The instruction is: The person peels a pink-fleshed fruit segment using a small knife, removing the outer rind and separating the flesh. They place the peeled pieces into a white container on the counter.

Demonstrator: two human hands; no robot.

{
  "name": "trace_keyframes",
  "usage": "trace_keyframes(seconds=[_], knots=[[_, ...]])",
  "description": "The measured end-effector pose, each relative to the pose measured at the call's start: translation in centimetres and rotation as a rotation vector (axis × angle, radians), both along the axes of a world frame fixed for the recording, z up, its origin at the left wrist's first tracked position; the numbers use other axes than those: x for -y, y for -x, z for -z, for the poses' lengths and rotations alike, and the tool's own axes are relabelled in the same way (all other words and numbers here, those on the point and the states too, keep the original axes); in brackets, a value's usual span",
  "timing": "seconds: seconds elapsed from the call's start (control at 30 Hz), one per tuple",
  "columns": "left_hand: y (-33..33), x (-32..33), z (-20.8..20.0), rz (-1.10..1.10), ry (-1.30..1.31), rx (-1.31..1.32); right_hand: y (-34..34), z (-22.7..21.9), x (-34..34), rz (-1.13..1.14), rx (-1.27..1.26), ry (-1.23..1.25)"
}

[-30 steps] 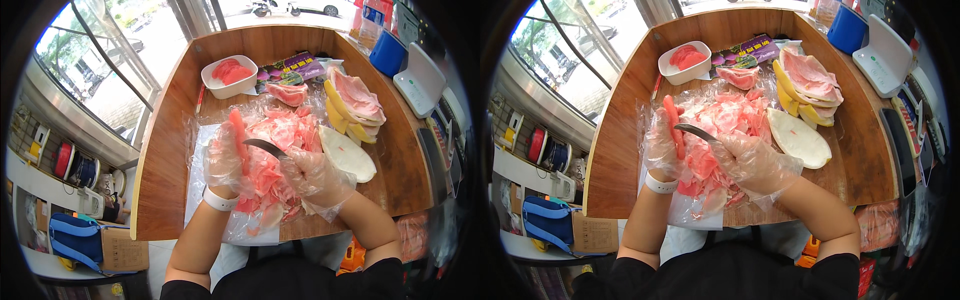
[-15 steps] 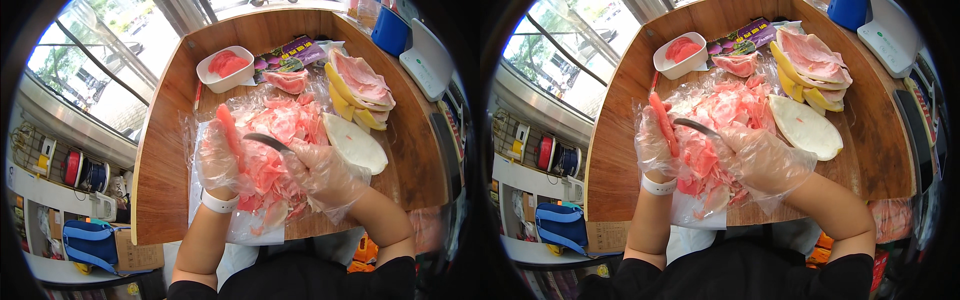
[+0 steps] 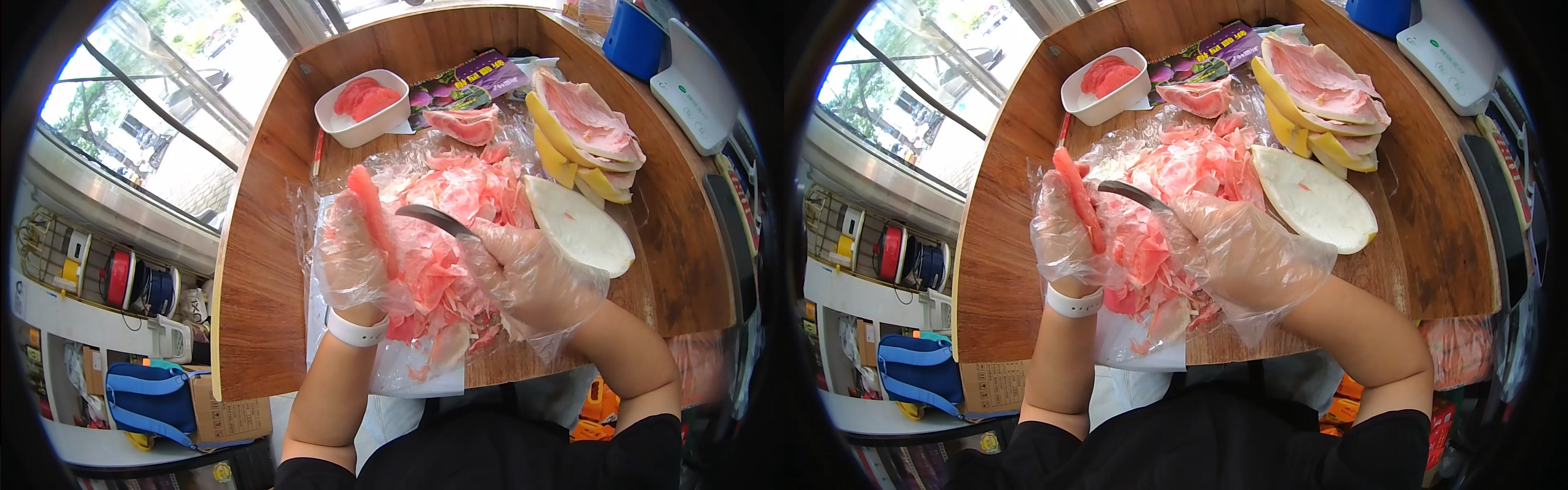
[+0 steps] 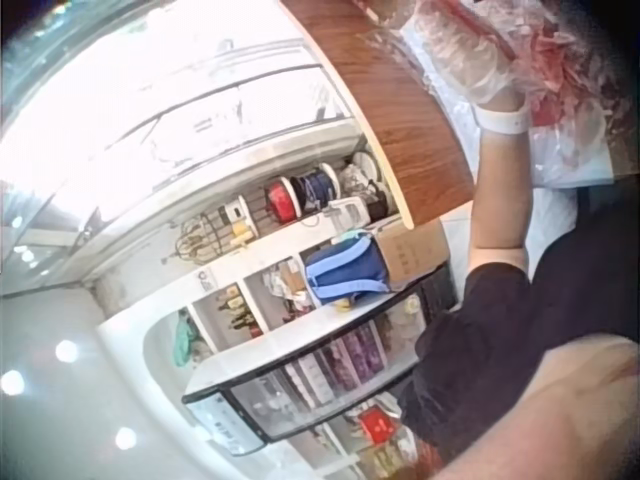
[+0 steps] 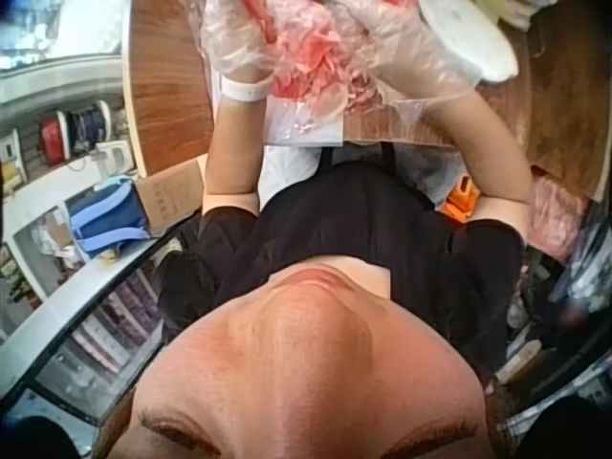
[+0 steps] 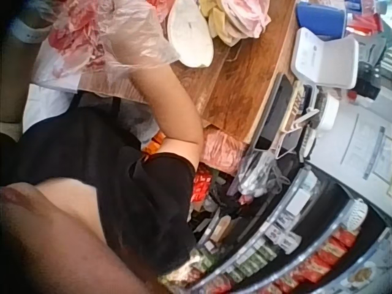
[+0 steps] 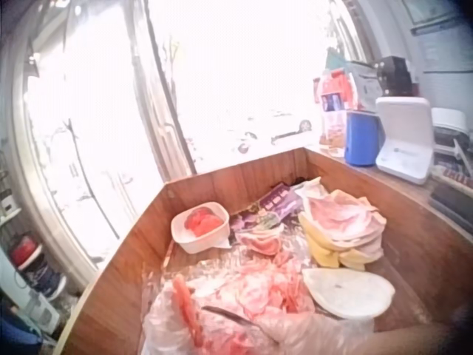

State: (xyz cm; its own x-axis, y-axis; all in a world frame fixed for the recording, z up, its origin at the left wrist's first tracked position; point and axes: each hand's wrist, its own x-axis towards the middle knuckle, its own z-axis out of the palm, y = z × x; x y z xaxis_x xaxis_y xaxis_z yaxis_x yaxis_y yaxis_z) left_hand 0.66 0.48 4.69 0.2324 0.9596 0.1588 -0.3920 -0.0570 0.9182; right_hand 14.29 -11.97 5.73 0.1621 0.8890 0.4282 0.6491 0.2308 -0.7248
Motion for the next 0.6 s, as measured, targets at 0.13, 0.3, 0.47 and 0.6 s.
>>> trace_keyframes(seconds=[0.13,0.3,0.47,0.6], knots=[[0.3,0.6,-0.7,0.031,-0.032,-0.07,0.3,-0.4,0.2,-0.06,-0.082,0.084],[0.0,1.0,-1.3,0.008,0.006,-0.037,-0.1,-0.4,0.2,-0.031,-0.051,0.062],[0.0,0.5,-0.7,0.011,0.006,0.025,-0.2,-0.3,0.2,-0.064,-0.082,0.097],[0.1,-0.3,0.5,-0.01,-0.037,0.018,0.1,-1.0,0.2,-0.111,-0.107,0.1]])
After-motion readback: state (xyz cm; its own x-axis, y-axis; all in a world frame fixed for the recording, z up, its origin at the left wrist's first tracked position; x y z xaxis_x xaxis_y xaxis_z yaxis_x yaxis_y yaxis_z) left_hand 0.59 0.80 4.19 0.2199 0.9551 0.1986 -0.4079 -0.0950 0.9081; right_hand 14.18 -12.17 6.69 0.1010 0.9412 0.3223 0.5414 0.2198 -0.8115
